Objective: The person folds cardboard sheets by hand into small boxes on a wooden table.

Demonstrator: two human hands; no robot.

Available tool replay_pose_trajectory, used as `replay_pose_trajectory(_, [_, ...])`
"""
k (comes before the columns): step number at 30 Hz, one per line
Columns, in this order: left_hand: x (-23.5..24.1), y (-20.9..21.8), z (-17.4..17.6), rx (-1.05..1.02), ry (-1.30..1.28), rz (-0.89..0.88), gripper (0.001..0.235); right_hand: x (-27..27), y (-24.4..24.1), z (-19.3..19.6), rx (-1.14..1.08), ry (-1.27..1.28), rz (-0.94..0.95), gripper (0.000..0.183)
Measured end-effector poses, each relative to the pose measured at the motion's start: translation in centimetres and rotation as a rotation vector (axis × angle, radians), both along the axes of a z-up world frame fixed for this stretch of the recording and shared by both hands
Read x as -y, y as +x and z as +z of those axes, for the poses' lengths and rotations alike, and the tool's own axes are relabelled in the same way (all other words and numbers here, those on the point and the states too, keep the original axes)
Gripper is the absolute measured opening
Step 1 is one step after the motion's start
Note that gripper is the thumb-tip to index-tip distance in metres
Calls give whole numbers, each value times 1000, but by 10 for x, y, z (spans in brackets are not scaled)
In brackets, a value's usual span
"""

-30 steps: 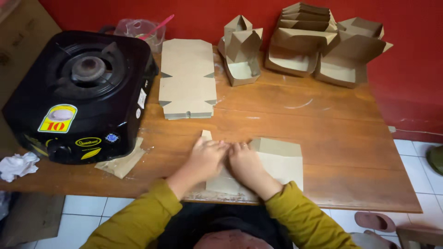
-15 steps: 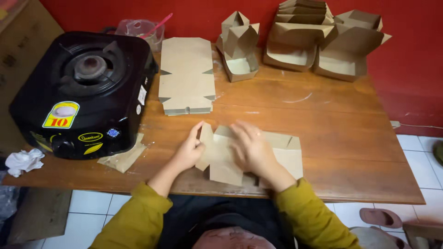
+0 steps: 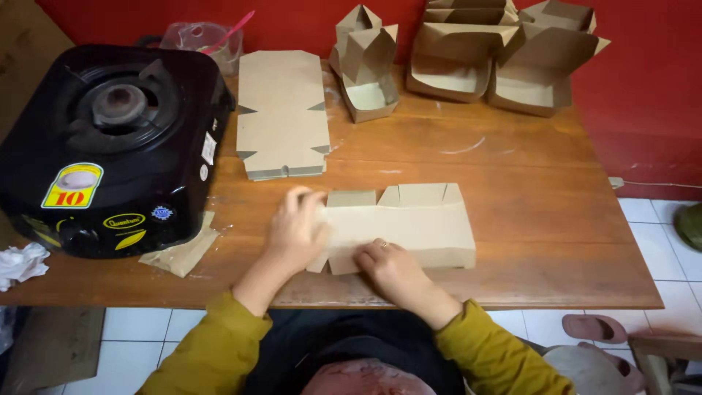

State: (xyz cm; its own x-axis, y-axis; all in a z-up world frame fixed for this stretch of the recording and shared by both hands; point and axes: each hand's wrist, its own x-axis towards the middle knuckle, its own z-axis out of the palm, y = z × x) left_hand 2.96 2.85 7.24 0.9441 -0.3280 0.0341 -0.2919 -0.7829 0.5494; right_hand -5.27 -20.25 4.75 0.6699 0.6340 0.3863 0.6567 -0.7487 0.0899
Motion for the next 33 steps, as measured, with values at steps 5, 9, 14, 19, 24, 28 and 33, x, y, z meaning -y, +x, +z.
replay_pose_trajectory(5, [22,-36,11,56,267,-434,69,-4,11,-5,-173,10,-23,15])
replay_pose_trajectory(9, [37,-31,-69,267,298,-380,16,-5,30,-8,-445,32,-69,16])
replay_pose_trajectory(14, [47,-11,-38,80,318,-386,7,-5,60,12,-791,53,-80,19])
replay_pose_trajectory(19, [57,15,16,-303,461,-364,46,-17,86,51,-976,-85,-134,24])
replay_pose_trajectory(24, [53,33,-4,-272,480,-295,87,-16,108,50,-1059,-171,-300,55])
replay_pose_trajectory(28, [40,22,3,-250,436,-286,71,-16,109,41,-1037,-146,-298,55])
replay_pose_trajectory(33, [23,-8,-24,293,227,-236,32,-19,90,46,-870,-262,-266,54])
